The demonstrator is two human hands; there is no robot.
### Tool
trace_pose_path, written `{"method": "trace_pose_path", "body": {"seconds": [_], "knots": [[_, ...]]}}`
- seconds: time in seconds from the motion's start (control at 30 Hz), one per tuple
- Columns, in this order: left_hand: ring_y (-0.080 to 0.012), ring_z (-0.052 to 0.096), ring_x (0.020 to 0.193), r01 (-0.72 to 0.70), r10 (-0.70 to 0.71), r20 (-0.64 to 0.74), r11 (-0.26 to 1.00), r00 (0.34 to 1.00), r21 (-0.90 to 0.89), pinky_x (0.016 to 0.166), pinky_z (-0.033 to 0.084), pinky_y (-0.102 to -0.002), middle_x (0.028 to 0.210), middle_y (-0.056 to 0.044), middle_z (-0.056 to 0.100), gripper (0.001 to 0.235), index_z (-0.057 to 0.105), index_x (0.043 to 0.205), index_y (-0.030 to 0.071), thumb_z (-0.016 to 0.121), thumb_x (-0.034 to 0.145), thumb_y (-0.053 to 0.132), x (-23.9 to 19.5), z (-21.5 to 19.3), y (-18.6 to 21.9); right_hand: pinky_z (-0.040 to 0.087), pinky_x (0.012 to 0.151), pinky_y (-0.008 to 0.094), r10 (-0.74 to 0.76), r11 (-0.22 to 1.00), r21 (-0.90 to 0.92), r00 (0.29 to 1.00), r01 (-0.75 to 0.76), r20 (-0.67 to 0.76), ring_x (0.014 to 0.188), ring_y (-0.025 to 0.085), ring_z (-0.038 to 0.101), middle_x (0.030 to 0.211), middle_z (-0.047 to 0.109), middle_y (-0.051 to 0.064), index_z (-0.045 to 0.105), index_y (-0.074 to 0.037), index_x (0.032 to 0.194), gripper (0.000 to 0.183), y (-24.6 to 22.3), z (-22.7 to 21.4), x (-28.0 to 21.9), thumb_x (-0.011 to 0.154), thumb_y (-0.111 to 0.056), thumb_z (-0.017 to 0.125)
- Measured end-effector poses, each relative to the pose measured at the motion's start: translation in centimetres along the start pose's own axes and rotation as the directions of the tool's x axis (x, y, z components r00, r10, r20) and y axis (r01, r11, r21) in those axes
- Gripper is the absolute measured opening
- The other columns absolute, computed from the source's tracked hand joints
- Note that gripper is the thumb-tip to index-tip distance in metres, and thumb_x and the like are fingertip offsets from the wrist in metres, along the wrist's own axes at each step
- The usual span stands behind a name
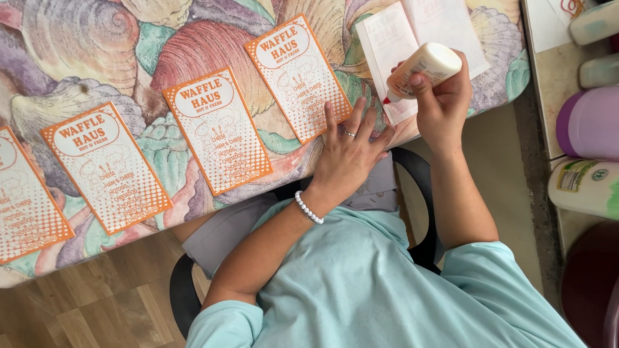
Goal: Applying glue to the edges of paper bags and folding them to assemble the bottom seal.
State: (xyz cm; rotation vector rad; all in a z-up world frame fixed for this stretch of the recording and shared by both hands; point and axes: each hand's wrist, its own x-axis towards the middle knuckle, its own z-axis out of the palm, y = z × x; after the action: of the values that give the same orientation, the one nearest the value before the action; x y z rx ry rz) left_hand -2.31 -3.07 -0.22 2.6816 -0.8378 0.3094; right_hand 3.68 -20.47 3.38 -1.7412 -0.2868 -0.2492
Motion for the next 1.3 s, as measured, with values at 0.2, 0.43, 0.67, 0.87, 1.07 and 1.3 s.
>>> {"method": "trace_pose_path", "body": {"seconds": [0.2, 0.43, 0.67, 0.87, 1.07, 1.3], "knots": [[-0.0368, 0.027, 0.149, -0.010, 0.010, -0.019, 1.000, 1.000, 0.030, 0.117, 0.020, -0.077, 0.144, -0.012, 0.052, 0.051, 0.057, 0.139, 0.031, 0.068, 0.094, 0.052, -0.2, 0.2, -0.1, 0.057, 0.091, 0.042, -0.013, 1.000, -0.026, 1.000, 0.013, -0.016, 0.107, 0.032, 0.068, 0.113, 0.066, 0.023, 0.044, -0.001, 0.128, 0.033, 0.9, 0.4, 1.4, 0.110, -0.019, 0.065], [-0.0360, 0.031, 0.148, -0.009, 0.010, -0.019, 1.000, 1.000, 0.028, 0.117, 0.020, -0.076, 0.138, -0.012, 0.051, 0.047, 0.057, 0.137, 0.030, 0.065, 0.095, 0.049, -0.2, 0.4, -0.1, 0.058, 0.088, 0.046, -0.066, 0.997, -0.025, 0.996, 0.068, 0.051, 0.106, 0.036, 0.068, 0.112, 0.060, 0.020, 0.042, 0.000, 0.130, 0.037, 1.4, 1.1, 3.2, 0.112, -0.022, 0.065], [-0.0370, 0.031, 0.148, -0.016, 0.016, -0.031, 1.000, 0.999, 0.022, 0.116, 0.023, -0.076, 0.135, -0.012, 0.051, 0.046, 0.057, 0.134, 0.027, 0.068, 0.093, 0.047, -0.2, 0.4, -0.2, 0.059, 0.089, 0.047, -0.102, 0.994, -0.028, 0.992, 0.104, 0.074, 0.108, 0.038, 0.069, 0.113, 0.058, 0.019, 0.043, 0.000, 0.134, 0.038, 2.2, 1.5, 4.6, 0.112, -0.020, 0.067], [-0.0378, 0.031, 0.149, -0.017, 0.018, -0.023, 0.999, 1.000, 0.042, 0.117, 0.021, -0.075, 0.137, -0.012, 0.053, 0.046, 0.057, 0.138, 0.029, 0.064, 0.095, 0.045, -0.4, 0.7, -0.2, 0.054, 0.086, 0.043, -0.135, 0.989, -0.043, 0.987, 0.139, 0.085, 0.103, 0.031, 0.062, 0.111, 0.059, 0.018, 0.044, 0.000, 0.135, 0.038, 2.9, 2.1, 6.2, 0.112, -0.020, 0.069], [-0.0343, 0.034, 0.148, -0.002, 0.007, -0.060, 0.996, 0.998, 0.089, 0.119, 0.022, -0.071, 0.136, -0.009, 0.055, 0.040, 0.059, 0.135, 0.031, 0.062, 0.097, 0.041, -0.4, 1.1, -0.1, 0.043, 0.081, 0.034, -0.200, 0.972, -0.107, 0.975, 0.209, 0.093, 0.091, 0.019, 0.049, 0.106, 0.056, 0.009, 0.051, -0.003, 0.133, 0.031, 3.1, 3.1, 8.6, 0.113, -0.021, 0.068], [-0.0339, 0.034, 0.149, -0.005, 0.009, -0.055, 0.998, 0.998, 0.069, 0.119, 0.023, -0.071, 0.137, -0.011, 0.056, 0.036, 0.058, 0.136, 0.028, 0.055, 0.100, 0.035, -0.4, 1.1, -0.1, 0.045, 0.083, 0.036, -0.230, 0.956, -0.159, 0.966, 0.246, 0.114, 0.094, 0.022, 0.053, 0.106, 0.058, 0.010, 0.050, -0.003, 0.123, 0.028, 3.3, 3.9, 10.3, 0.113, -0.020, 0.069]]}}
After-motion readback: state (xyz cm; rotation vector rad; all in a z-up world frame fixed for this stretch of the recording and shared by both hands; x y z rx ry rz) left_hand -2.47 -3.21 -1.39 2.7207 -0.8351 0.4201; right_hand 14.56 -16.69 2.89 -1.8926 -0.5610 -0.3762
